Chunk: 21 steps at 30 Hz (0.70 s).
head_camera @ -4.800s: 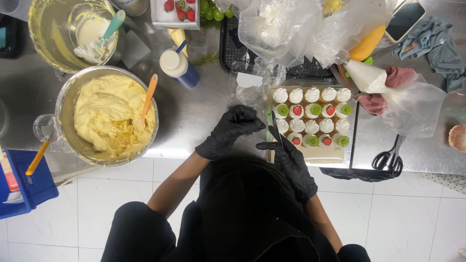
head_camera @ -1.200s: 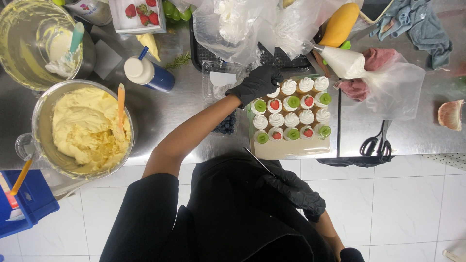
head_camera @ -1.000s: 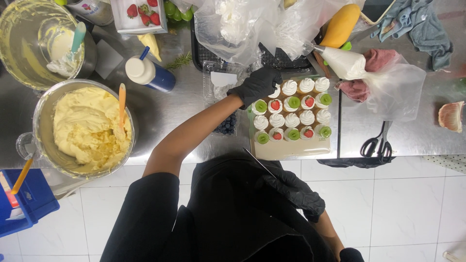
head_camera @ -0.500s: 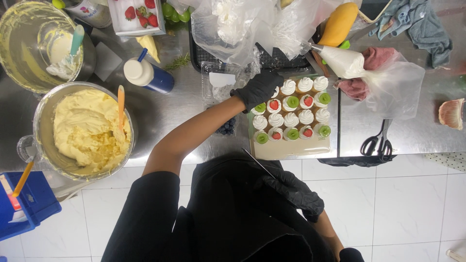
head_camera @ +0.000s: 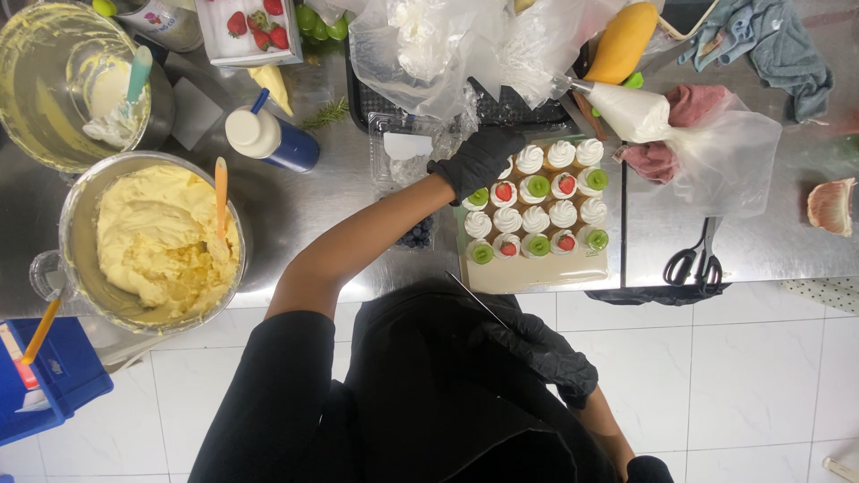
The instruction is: Decorating small dessert cups with various fruits including strawberries, blueberries, and mango.
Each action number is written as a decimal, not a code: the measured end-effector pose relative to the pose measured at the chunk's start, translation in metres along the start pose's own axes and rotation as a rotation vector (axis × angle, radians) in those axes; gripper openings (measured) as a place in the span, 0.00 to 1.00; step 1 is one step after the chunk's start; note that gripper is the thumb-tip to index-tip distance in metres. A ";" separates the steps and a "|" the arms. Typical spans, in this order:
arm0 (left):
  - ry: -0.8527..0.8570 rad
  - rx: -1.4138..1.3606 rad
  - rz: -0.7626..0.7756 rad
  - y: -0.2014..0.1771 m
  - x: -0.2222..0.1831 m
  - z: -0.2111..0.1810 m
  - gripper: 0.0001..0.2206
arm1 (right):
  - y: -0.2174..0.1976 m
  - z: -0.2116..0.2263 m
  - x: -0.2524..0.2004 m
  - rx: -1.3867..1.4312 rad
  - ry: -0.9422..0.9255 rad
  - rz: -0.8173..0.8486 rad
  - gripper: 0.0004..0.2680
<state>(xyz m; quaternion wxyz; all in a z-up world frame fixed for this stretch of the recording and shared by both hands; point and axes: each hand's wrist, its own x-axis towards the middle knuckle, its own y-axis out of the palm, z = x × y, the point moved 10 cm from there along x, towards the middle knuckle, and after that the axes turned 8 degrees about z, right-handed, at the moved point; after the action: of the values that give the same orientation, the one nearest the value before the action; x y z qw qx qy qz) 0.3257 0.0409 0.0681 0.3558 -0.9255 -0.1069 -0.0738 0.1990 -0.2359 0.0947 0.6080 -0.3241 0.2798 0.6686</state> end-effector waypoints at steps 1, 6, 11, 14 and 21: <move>0.001 -0.001 0.001 -0.003 0.001 -0.005 0.24 | 0.000 0.000 0.000 0.001 0.000 -0.001 0.20; -0.306 -0.627 0.047 0.016 0.004 0.027 0.17 | 0.001 0.002 0.001 0.031 -0.021 0.014 0.19; -0.250 -0.327 0.084 0.012 -0.001 0.033 0.25 | 0.000 -0.008 0.003 0.026 0.001 0.005 0.19; -0.122 0.058 -0.014 -0.003 -0.025 0.033 0.27 | -0.001 -0.010 0.000 0.016 0.051 -0.012 0.19; -0.598 0.009 0.253 -0.082 -0.147 -0.006 0.10 | -0.004 -0.009 0.005 0.239 -0.157 -0.108 0.19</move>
<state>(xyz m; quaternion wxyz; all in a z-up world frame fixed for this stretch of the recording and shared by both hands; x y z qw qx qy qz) 0.1631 0.0749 0.0944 0.3193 -0.9104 -0.0913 0.2468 0.2035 -0.2393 0.0855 0.6972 -0.2107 0.2912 0.6202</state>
